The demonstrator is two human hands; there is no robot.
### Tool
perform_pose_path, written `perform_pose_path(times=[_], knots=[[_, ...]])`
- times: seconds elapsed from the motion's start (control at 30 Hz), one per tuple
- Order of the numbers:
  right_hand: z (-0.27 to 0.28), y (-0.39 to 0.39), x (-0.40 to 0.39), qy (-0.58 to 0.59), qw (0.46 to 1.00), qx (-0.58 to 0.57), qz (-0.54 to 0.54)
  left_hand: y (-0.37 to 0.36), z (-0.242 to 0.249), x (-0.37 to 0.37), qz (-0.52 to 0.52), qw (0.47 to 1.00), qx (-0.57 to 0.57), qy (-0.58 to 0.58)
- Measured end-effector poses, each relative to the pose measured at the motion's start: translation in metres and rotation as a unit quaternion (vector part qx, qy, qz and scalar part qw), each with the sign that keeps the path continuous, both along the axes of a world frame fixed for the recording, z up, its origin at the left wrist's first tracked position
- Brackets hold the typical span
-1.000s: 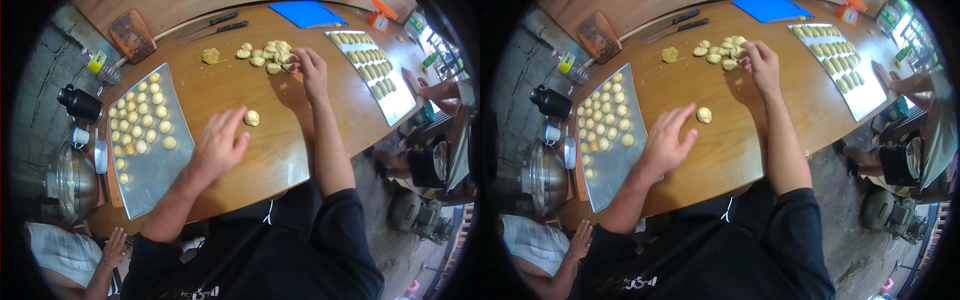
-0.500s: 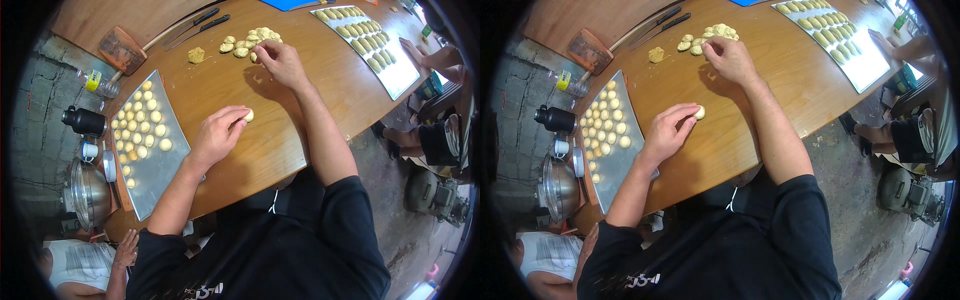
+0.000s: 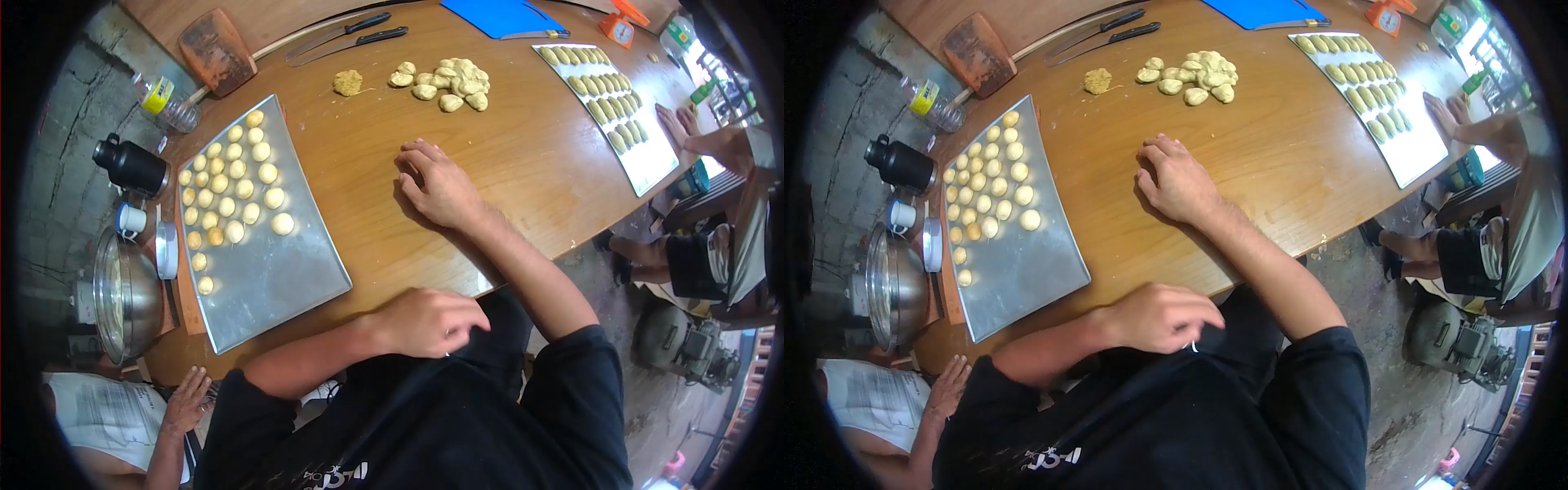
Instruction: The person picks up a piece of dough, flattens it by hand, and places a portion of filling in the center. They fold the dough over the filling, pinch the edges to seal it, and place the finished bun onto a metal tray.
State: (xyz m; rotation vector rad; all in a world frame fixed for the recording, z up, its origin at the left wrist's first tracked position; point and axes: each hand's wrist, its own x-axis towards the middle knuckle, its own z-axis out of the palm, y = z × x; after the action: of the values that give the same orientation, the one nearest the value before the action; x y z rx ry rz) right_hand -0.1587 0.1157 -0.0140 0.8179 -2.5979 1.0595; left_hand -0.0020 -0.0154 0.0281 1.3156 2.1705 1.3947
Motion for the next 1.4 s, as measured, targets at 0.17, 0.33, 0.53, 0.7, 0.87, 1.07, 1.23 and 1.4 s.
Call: perform_pose_path(times=[0.17, 0.33, 0.53, 0.7, 0.87, 1.07, 1.23, 1.4], knots=[[-0.006, -0.002, 0.017, 0.032, 0.999, 0.038, -0.010, 0.017, -0.020, 0.003, -0.084, 0.995, 0.050, -0.027], [0.001, -0.029, 0.025, 0.022, 0.999, 0.039, -0.012, 0.007, -0.011, -0.009, -0.075, 0.982, 0.066, -0.160], [0.000, -0.003, 0.033, 0.022, 0.998, 0.051, -0.040, 0.004, -0.012, -0.010, -0.076, 0.978, 0.065, -0.182], [0.002, -0.037, 0.006, 0.016, 0.999, 0.043, -0.010, 0.003, -0.015, -0.012, -0.079, 0.981, 0.067, -0.167], [0.003, 0.001, 0.039, 0.087, 0.993, 0.081, 0.005, 0.005, -0.019, -0.010, -0.086, 0.977, 0.087, -0.172], [0.005, -0.032, 0.014, 0.048, 0.997, 0.046, 0.037, 0.003, -0.014, -0.013, -0.091, 0.977, 0.060, -0.182], [0.010, 0.004, 0.036, 0.029, 0.996, 0.088, -0.008, 0.003, -0.019, -0.012, -0.075, 0.980, 0.092, -0.162], [0.006, -0.034, 0.010, 0.027, 0.997, 0.062, 0.035, 0.003, -0.014, -0.012, -0.092, 0.976, 0.059, -0.187]])
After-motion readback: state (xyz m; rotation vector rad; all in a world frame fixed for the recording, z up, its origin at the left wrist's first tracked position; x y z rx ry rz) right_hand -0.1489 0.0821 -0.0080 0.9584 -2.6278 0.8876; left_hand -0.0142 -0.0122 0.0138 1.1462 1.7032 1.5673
